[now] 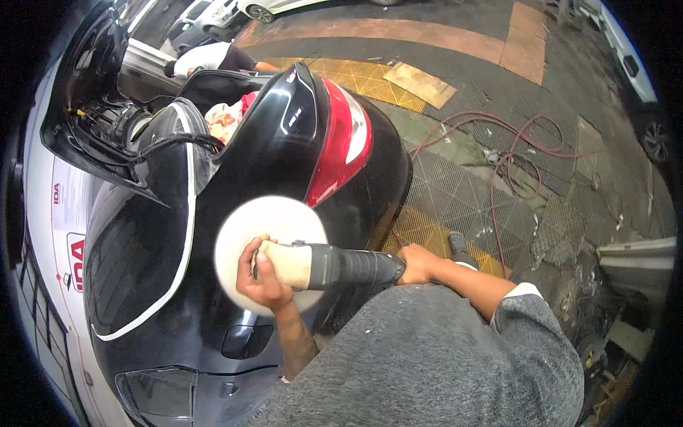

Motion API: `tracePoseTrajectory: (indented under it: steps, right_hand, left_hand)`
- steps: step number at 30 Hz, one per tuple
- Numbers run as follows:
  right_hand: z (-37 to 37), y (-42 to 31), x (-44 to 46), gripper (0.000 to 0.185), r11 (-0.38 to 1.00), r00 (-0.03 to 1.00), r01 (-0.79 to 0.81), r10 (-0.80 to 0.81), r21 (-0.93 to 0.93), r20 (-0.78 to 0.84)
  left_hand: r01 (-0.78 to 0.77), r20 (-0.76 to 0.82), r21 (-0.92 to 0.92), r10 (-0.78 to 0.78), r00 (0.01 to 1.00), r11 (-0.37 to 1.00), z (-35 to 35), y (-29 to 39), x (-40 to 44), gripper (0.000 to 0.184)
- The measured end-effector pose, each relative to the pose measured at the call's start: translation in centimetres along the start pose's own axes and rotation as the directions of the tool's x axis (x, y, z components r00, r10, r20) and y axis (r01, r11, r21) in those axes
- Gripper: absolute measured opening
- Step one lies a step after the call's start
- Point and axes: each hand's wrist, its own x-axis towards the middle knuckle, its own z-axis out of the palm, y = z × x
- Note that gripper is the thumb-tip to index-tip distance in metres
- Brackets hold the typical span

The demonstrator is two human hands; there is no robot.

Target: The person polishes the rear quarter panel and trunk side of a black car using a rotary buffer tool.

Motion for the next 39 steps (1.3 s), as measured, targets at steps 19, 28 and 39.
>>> tracePoseTrajectory:
  steps: [19,28,39]
  right_hand:
    - [-8.2,5.8,2.8,0.047,0.997,0.994,0.070,-0.069,-0.015,0.085]
    - [-9.7,6.8,1.6,0.049,0.996,0.999,-0.002,-0.001,0.094,0.032]
    - [-8.6,6.6,2.3,0.049,0.999,0.992,0.006,-0.011,0.048,0.123]
  left_hand:
    - [0.075,-0.218,0.039,-0.064,0.974,0.996,8.3,0.7,1.1,0.034]
    - [0.022,-0.015,0.205,-0.019,1.000,0.979,12.2,0.4,4.5,0.032]
    - [0.040,-0.118,0.124,-0.025,0.993,0.991,10.2,0.2,2.3,0.027]
